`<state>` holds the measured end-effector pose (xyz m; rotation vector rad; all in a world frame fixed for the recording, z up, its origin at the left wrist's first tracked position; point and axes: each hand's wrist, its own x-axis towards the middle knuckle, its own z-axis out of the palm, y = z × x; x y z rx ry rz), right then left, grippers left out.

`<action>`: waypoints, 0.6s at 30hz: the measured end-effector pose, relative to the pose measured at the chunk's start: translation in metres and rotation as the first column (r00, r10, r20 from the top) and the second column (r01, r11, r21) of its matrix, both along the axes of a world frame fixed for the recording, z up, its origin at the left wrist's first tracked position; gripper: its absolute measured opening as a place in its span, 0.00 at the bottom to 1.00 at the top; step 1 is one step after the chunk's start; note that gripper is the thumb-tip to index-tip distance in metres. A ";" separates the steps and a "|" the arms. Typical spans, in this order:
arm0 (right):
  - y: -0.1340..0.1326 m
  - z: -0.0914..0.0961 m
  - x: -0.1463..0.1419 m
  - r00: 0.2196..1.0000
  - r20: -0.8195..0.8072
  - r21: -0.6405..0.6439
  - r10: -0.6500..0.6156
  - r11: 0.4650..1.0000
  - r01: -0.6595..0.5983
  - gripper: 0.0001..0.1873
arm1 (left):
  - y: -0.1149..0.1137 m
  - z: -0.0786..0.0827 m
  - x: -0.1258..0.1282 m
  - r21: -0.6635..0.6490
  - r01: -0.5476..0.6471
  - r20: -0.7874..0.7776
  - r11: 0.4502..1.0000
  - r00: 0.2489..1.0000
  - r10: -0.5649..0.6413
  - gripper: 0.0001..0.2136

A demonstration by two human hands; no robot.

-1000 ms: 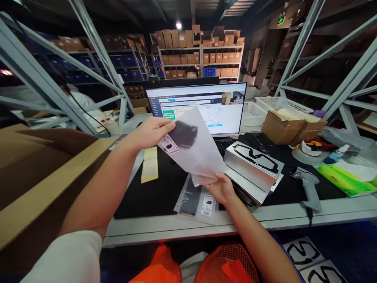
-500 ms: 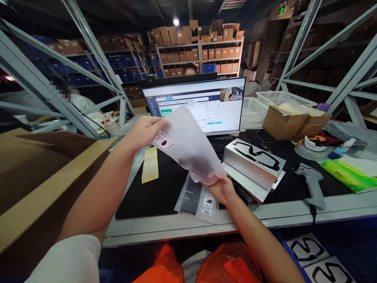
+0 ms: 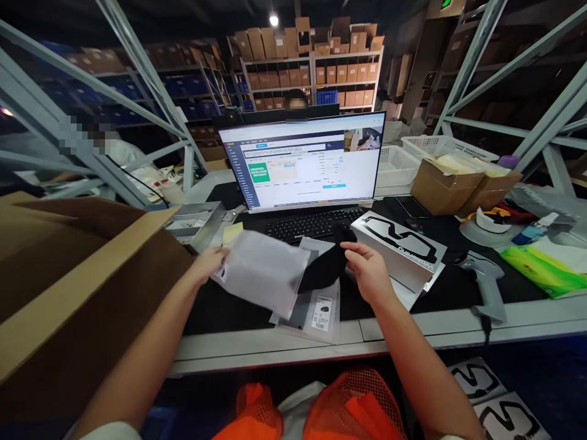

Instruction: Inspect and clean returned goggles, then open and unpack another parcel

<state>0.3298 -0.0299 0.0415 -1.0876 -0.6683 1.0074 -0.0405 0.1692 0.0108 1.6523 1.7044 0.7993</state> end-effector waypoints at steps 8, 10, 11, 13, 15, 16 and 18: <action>0.051 0.061 -0.021 0.993 0.043 0.064 0.112 0.991 -0.114 0.16 | -0.038 0.013 0.056 0.274 0.271 -0.044 0.923 0.962 -0.269 0.18; 0.067 0.072 -0.034 0.971 0.036 0.091 0.236 0.967 -0.238 0.17 | -0.052 0.033 0.092 0.280 0.460 0.214 0.843 0.826 -0.522 0.20; 0.074 0.076 -0.041 0.953 0.045 0.108 0.300 0.947 -0.303 0.17 | -0.059 0.041 0.110 0.267 0.530 0.371 0.805 0.714 -0.593 0.22; 0.086 0.081 -0.051 0.918 0.078 0.142 0.388 0.908 -0.395 0.20 | -0.068 0.054 0.137 0.262 0.550 0.580 0.793 0.567 -0.585 0.24; 0.095 0.083 -0.056 0.906 0.119 0.156 0.406 0.894 -0.421 0.26 | -0.070 0.061 0.153 0.232 0.486 0.707 0.843 0.511 -0.489 0.23; 0.098 0.082 -0.056 0.907 0.140 0.152 0.398 0.896 -0.417 0.30 | -0.069 0.061 0.156 0.217 0.451 0.741 0.866 0.501 -0.447 0.22; 0.101 0.079 -0.054 0.909 0.176 0.130 0.379 0.906 -0.403 0.41 | -0.064 0.060 0.155 0.211 0.409 0.770 0.888 0.490 -0.408 0.20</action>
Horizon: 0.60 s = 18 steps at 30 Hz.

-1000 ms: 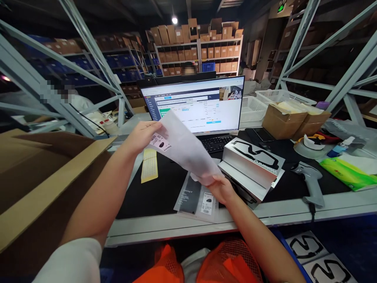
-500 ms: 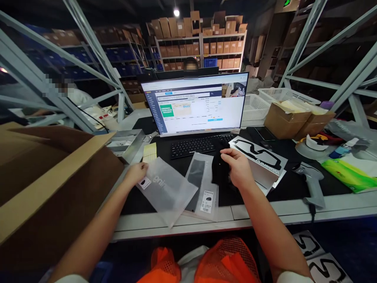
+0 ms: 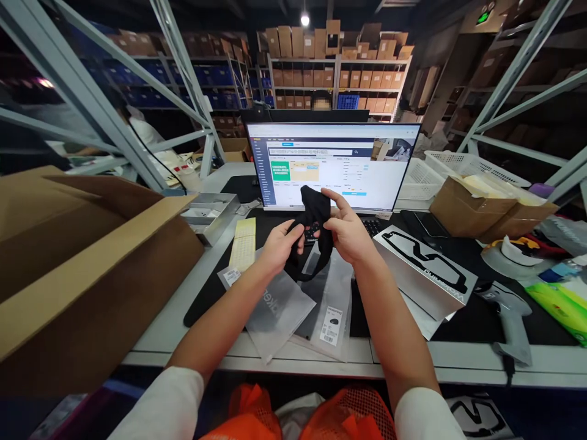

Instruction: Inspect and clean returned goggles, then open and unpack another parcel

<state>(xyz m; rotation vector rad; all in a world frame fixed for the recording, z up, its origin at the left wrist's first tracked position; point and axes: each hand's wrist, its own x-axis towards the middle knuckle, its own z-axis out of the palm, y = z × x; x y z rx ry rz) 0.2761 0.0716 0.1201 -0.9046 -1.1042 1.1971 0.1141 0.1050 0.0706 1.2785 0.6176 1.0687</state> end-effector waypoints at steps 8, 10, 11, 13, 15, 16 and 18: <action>0.007 -0.026 0.012 0.947 0.293 -0.017 -0.130 0.990 0.141 0.48 | 0.030 -0.013 -0.020 0.126 -0.276 0.090 0.953 0.960 0.266 0.09; 0.006 -0.029 0.014 0.872 0.467 0.023 -0.148 0.988 0.155 0.46 | 0.038 -0.014 -0.026 0.245 -0.431 0.038 0.868 0.899 0.435 0.12; 0.006 -0.030 0.015 0.826 0.546 0.040 -0.141 0.989 0.142 0.45 | 0.042 -0.015 -0.030 0.328 -0.495 0.011 0.804 0.854 0.521 0.14; 0.004 -0.031 0.018 0.747 0.655 0.056 -0.113 0.993 0.100 0.42 | 0.050 -0.015 -0.040 0.495 -0.569 -0.009 0.657 0.753 0.658 0.17; 0.002 -0.032 0.021 0.707 0.701 0.059 -0.093 0.996 0.073 0.38 | 0.057 -0.014 -0.051 0.629 -0.580 -0.002 0.518 0.665 0.746 0.17; 0.002 -0.032 0.022 0.701 0.706 0.068 -0.102 0.995 0.077 0.35 | 0.060 -0.013 -0.056 0.686 -0.559 -0.014 0.466 0.630 0.776 0.17; 0.003 -0.032 0.024 0.699 0.701 0.088 -0.142 0.990 0.113 0.26 | 0.066 -0.012 -0.066 0.769 -0.476 -0.098 0.426 0.571 0.815 0.16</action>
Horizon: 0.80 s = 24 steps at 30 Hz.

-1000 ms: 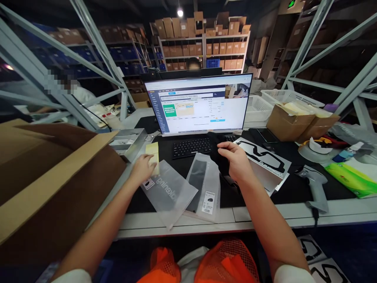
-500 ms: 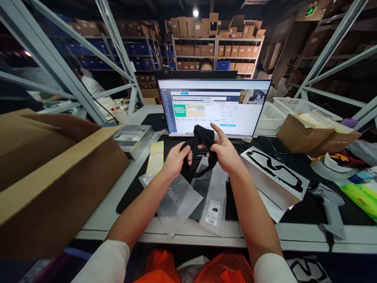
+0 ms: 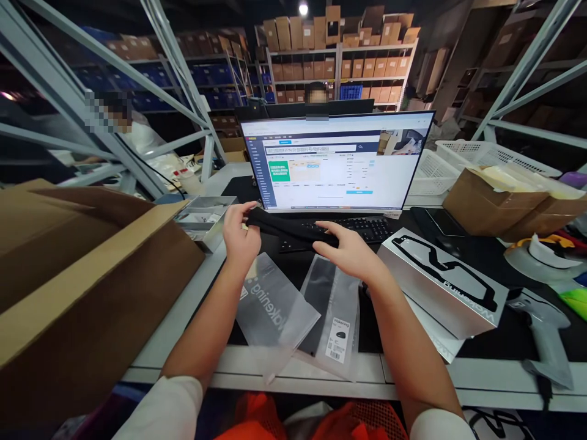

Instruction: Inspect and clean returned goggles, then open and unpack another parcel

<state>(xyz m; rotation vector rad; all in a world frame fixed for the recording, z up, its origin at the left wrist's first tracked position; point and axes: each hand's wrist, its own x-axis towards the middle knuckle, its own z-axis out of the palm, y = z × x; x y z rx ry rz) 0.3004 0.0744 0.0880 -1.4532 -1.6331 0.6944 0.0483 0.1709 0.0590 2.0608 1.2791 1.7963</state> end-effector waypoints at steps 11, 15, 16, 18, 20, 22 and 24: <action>0.009 -0.005 -0.003 0.839 -0.543 -0.113 0.030 0.988 -0.109 0.16 | 0.007 0.001 -0.004 -0.063 0.208 -0.135 0.976 0.967 -0.215 0.27; 0.007 -0.001 -0.009 0.656 -0.754 -0.161 -0.012 0.973 -0.168 0.20 | 0.010 -0.001 -0.002 -0.107 0.247 0.000 0.963 0.969 -0.249 0.20; 0.007 -0.001 -0.010 0.632 -0.775 -0.167 -0.022 0.971 -0.171 0.20 | 0.011 -0.001 -0.002 -0.158 0.255 0.093 0.954 0.966 -0.242 0.19; 0.008 0.000 -0.012 0.590 -0.807 -0.174 -0.025 0.965 -0.197 0.18 | 0.013 -0.002 -0.002 -0.260 0.257 0.295 0.931 0.939 -0.177 0.19; 0.008 -0.001 -0.014 0.592 -0.806 -0.191 -0.006 0.949 -0.251 0.19 | 0.016 -0.002 -0.003 -0.310 0.238 0.444 0.920 0.892 -0.081 0.20; 0.008 -0.003 -0.017 0.653 -0.756 -0.214 0.049 0.924 -0.318 0.18 | 0.020 -0.002 -0.005 -0.273 0.216 0.524 0.937 0.850 -0.043 0.18; 0.007 -0.006 -0.020 0.717 -0.685 -0.195 0.132 0.914 -0.355 0.17 | 0.023 -0.001 -0.006 -0.215 0.228 0.563 0.950 0.823 -0.070 0.16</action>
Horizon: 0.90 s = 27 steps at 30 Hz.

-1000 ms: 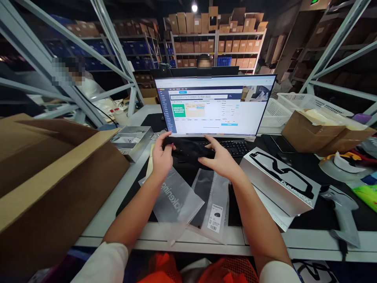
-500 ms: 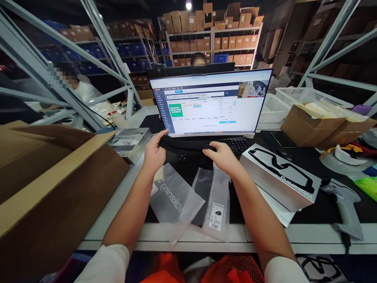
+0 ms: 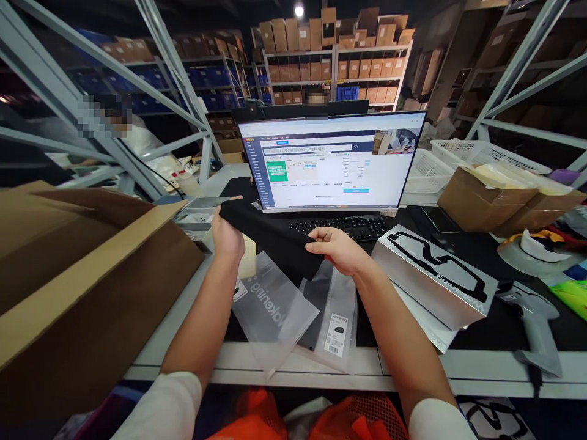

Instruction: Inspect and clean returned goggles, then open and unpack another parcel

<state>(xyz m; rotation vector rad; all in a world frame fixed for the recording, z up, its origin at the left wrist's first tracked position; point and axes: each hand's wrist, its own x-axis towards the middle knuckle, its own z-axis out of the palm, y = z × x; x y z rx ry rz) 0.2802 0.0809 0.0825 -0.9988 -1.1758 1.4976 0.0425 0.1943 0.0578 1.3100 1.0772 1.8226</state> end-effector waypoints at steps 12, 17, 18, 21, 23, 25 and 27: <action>-0.002 -0.001 -0.008 0.996 0.085 0.053 -0.026 0.998 0.022 0.23 | 0.009 -0.006 -0.012 0.184 -0.062 -0.383 0.981 0.915 0.130 0.12; -0.006 0.006 -0.001 0.988 -0.151 0.073 -0.023 0.997 0.035 0.16 | 0.014 -0.016 -0.012 0.071 0.190 -0.597 0.979 0.794 -0.111 0.06; -0.006 0.008 0.000 0.985 -0.168 0.102 -0.031 0.994 0.049 0.18 | 0.013 -0.017 -0.009 -0.004 0.270 -0.593 0.963 0.775 -0.220 0.04; -0.007 0.011 0.002 0.974 -0.214 0.135 -0.081 0.985 0.111 0.18 | 0.007 -0.020 0.003 -0.168 0.442 -0.575 0.881 0.682 -0.452 0.04; -0.007 0.013 0.001 0.958 -0.258 0.115 -0.126 0.981 0.160 0.15 | 0.003 -0.023 0.009 -0.238 0.487 -0.582 0.840 0.621 -0.525 0.05; -0.007 0.014 -0.002 0.937 -0.308 0.086 -0.165 0.976 0.200 0.14 | 0.001 -0.028 0.014 -0.289 0.495 -0.599 0.819 0.574 -0.558 0.08; -0.006 0.014 -0.003 0.918 -0.354 0.069 -0.180 0.974 0.218 0.15 | 0.000 -0.033 0.018 -0.299 0.467 -0.631 0.832 0.558 -0.539 0.09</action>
